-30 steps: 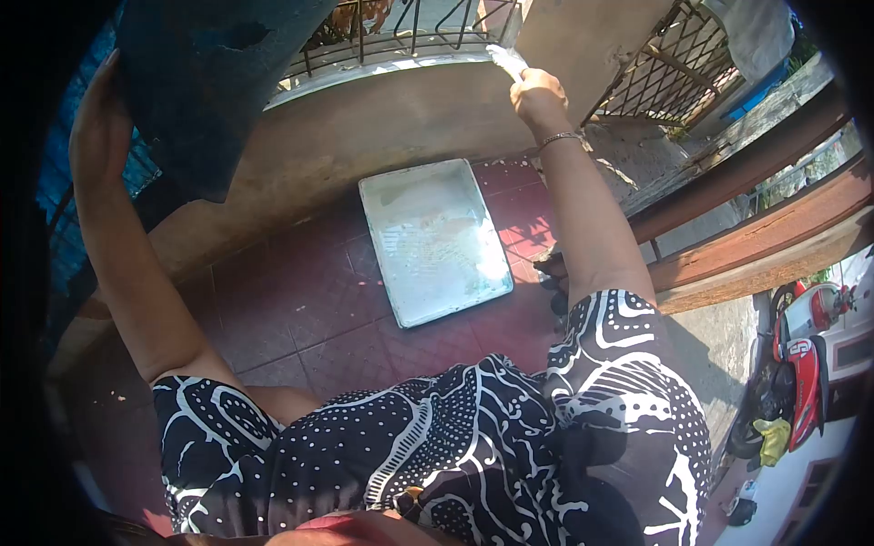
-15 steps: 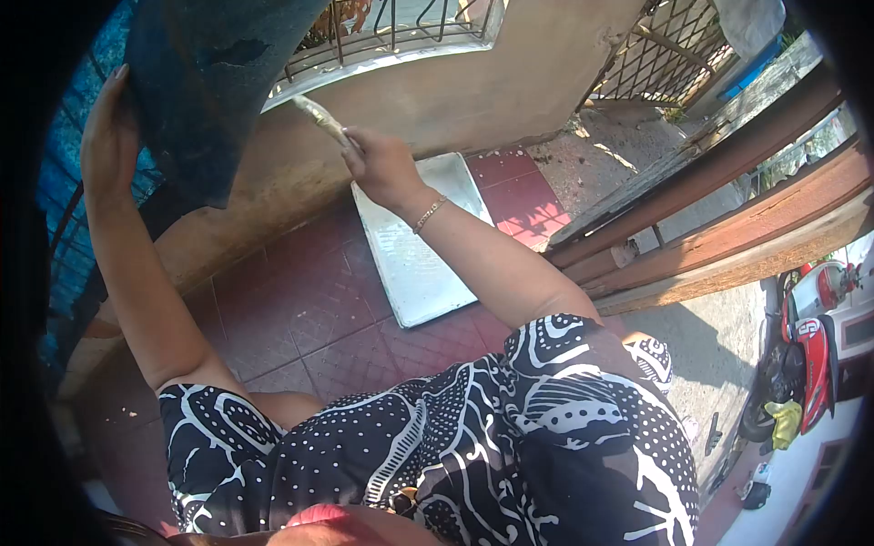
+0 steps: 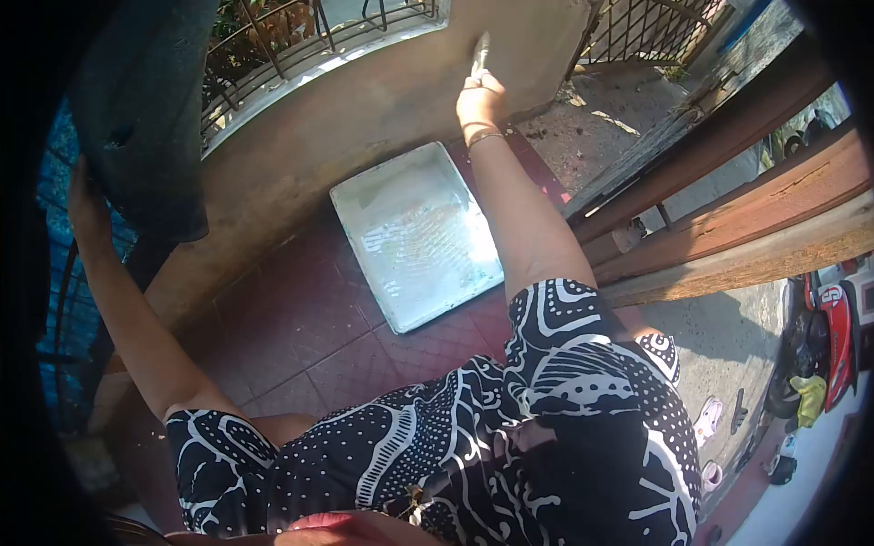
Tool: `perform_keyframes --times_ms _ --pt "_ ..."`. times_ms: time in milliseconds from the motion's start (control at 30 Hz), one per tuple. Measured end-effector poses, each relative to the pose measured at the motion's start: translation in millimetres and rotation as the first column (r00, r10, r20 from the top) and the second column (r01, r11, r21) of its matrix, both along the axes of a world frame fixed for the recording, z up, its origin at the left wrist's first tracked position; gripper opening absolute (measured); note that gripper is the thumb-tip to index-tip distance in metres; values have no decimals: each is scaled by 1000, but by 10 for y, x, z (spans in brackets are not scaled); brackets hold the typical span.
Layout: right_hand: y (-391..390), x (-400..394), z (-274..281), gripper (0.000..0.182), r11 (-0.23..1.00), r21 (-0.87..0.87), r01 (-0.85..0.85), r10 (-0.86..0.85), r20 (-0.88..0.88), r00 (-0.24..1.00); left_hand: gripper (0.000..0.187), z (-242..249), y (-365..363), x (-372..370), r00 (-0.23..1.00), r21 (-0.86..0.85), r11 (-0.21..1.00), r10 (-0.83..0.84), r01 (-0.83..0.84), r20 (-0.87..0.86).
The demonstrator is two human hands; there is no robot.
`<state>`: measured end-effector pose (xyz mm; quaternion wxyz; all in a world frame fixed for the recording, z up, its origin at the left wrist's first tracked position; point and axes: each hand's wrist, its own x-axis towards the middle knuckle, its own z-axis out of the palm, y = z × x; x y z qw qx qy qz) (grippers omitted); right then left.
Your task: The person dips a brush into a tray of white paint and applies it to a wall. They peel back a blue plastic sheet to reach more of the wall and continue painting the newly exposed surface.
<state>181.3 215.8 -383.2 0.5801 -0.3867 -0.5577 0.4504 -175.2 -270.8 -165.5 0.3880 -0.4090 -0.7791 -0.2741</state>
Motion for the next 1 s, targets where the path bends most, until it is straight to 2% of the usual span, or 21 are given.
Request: perform_keyframes --times_ms 33,67,100,133,167,200,233,267,333,400,433,500,600,633,733,833,867,900,933,967,1000 --pt "-615 -201 209 13 972 167 165 -208 283 936 39 -13 30 -50 997 0 998 -69 69 45" --pt "-1059 -300 228 17 990 143 -18 -51 467 883 39 7 107 -12 996 -3 997 -77 78 46" --pt "-1400 -458 10 21 929 339 -151 47 296 954 39 59 181 50 880 308 935 -292 179 375" --pt "-1802 -430 54 29 900 272 -342 210 416 885 39 106 228 98 623 599 789 -538 136 568" --pt "-2084 -387 34 31 818 268 -508 349 470 811 39 95 258 137 501 709 701 -640 72 582" --pt "-2272 -396 -68 35 743 247 -622 466 477 745 38 94 253 151 493 717 690 -658 94 569" --pt "-2363 -390 -84 35 655 111 -747 603 519 606 38 86 248 163 484 716 688 -669 116 564" --pt "-2329 -394 -94 35 657 106 -746 607 514 607 38 88 248 168 481 712 689 -674 137 560" --pt "-2120 -392 -105 35 594 15 -804 624 623 472 39 70 251 179 477 707 688 -682 164 554" --pt "-1518 -418 -277 34 652 -21 -758 705 383 596 40 72 240 201 475 702 689 -685 178 552" --pt "-1224 -301 -189 31 636 -170 -753 768 238 595 41 84 233 210 473 701 689 -687 185 551" --pt "-854 137 75 31 746 -275 -607 663 211 719 43 77 223 217 472 698 688 -691 197 548" --pt "-284 629 -39 27 937 -261 -230 269 122 955 46 78 227 284 476 692 691 -690 209 545" --pt "70 724 -250 27 958 -254 -135 174 141 975 46 100 244 378 463 676 704 -685 220 562" --pt "298 741 -309 28 888 -452 -85 85 -21 996 46 120 211 434 459 661 719 -671 215 582" --pt "-169 140 -410 22 882 -455 -122 146 19 989 45 120 194 408 451 683 702 -686 203 571" --pt "-493 -95 -475 25 971 -240 14 76 360 930 44 115 171 389 438 699 684 -705 210 558" --pt "-846 -315 -525 28 997 24 69 -69 636 769 44 105 144 334 444 699 687 -700 201 560" --pt "-1252 -480 -488 36 837 -501 -220 239 -28 971 44 90 120 255 466 682 697 -690 221 554" --pt "-1743 -527 -464 43 983 -93 -156 182 493 851 44 70 95 202 486 664 708 -680 240 548" --pt "-2118 -640 -615 45 962 -7 -274 245 471 847 44 74 124 270 487 665 710 -677 233 552"
